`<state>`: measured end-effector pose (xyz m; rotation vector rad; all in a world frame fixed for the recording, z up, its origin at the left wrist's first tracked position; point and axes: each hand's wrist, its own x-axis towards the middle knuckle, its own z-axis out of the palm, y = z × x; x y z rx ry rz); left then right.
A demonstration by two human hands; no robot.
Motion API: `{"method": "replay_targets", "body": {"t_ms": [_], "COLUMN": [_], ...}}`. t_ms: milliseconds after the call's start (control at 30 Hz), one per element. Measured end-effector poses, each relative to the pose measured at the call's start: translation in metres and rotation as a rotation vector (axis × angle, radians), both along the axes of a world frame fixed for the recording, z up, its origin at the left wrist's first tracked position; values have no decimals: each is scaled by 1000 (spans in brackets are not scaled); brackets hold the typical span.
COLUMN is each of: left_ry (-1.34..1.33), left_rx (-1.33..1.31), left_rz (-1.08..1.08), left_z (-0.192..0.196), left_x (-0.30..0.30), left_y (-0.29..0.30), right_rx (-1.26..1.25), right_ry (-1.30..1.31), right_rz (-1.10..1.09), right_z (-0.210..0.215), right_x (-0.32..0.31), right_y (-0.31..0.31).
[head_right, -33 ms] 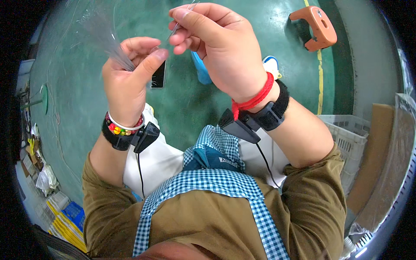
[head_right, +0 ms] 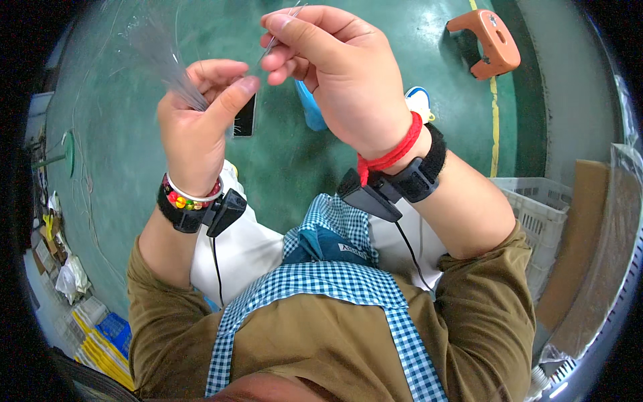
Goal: The recorder is grouping thin plastic fibers and threading them through small metal ring components.
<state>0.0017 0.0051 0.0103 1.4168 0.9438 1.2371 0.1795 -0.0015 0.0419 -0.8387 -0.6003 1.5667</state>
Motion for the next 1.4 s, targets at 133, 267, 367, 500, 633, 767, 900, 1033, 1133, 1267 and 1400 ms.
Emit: {"method": "replay_targets", "body": {"t_ms": [133,267,367,500,633,767,900,1033,1133,1267,1400], "left_ry": [-6,-26,26,41,47,49,53,42,29,29,47], "left_rx": [-72,-74,-10,21,72,66,42,42,16,17,21], "left_rz": [-7,-1,-3,4,44,50,47,36,44,33,32], "left_z": [7,5,-2,-1,-2,-1,0,2,4,4,6], "left_x": [1,1,-1,-1,0,-1,-1,-2,-1,-1,-1], "left_y": [-2,-1,0,1,1,1,1,2,1,1,0], "right_rx": [-57,-55,-21,-17,-18,-23,-32,-14,-6,12,15], "right_ry": [-26,-18,-7,-23,-13,13,46,62,73,91,138], "right_rz": [5,-7,-17,-25,-25,-29,-28,-11,-15,-9,-18], "right_z": [6,4,-1,3,0,1,2,4,4,5,5], "right_x": [-1,-1,0,1,1,2,2,3,3,4,5], "right_y": [0,0,0,-1,0,0,0,-1,-1,-1,0]}}
